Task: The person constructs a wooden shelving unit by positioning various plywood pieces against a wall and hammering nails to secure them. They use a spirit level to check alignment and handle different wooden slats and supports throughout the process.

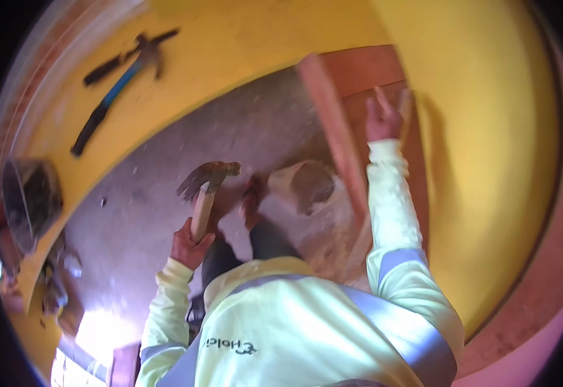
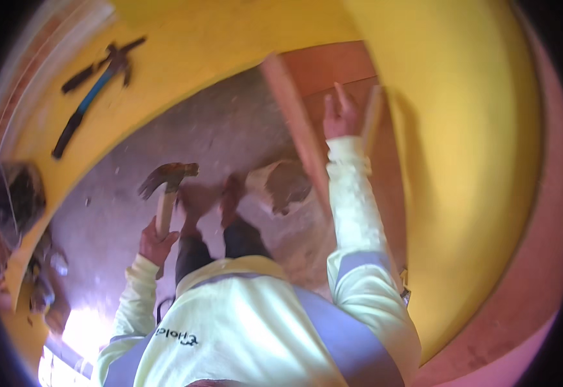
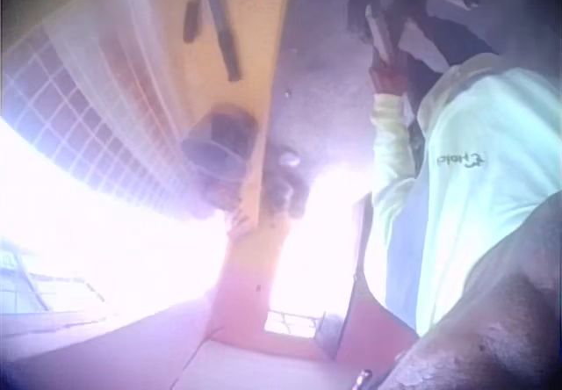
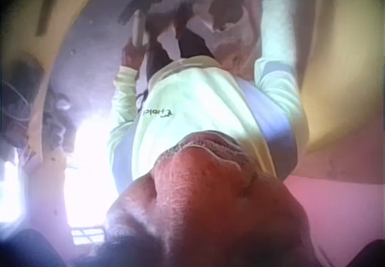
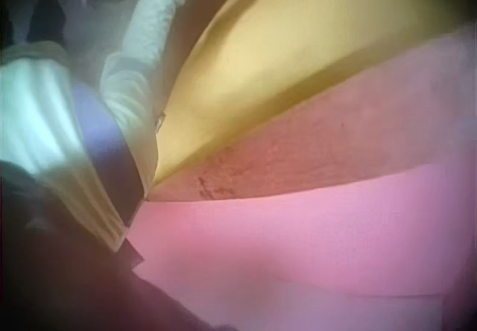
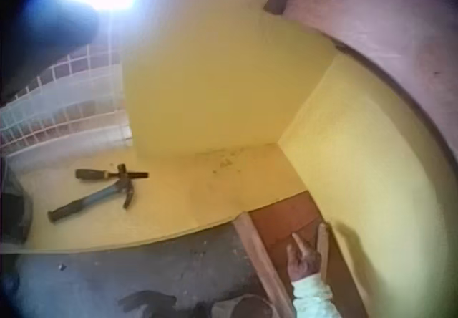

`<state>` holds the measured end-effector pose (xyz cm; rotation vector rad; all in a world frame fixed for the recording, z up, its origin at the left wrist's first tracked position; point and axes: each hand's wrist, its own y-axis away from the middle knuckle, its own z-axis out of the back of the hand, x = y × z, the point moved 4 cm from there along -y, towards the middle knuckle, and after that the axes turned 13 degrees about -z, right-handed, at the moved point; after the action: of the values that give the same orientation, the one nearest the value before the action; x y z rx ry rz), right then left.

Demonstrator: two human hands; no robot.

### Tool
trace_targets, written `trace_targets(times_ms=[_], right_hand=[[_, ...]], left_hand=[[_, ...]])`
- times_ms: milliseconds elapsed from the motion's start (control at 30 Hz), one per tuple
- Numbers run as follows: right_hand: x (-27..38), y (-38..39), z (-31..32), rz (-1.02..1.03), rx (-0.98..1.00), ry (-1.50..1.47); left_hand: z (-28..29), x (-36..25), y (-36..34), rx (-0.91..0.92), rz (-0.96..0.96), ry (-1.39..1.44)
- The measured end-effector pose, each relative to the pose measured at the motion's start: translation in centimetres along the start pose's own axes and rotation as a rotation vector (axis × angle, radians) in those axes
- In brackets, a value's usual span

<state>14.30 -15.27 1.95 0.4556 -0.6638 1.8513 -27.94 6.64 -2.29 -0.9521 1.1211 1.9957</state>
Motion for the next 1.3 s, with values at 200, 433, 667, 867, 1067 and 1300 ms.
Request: trace_targets(times_ms=[200,433,667,867,1067,1300], right_hand=[[2.4,21.6,-15.7,-0.38,0.571,-0.426],[-16.3,35.1,-39.1,-0.799,0.855,0.176],[-24.4,35.6,-53.1,-0.65,0.824,0.243],[-25.0,31.7,-58.4,-0.859,0.899,0.304],[-25.7,31.4,-64.1,-0.832,0.833,0.289],[-28.5,33.3,-70.5,-0.84,0.937,0.356]], left_hand=[[-2.4,19.2,9.5,0.124,0.499,-0.158],[-5.3,22.6,8.0,0.238,0.807,0.037],[-5.1,25.2,5.4,0.267,0.862,-0.04],[-3.9,27.4,4.0,0.285,0.669,-0.186],[-4.5,25.0,-1.1,0.302,0.58,-0.419],[-4.2,25.5,-3.1,0.317,0.672,-0.43]])
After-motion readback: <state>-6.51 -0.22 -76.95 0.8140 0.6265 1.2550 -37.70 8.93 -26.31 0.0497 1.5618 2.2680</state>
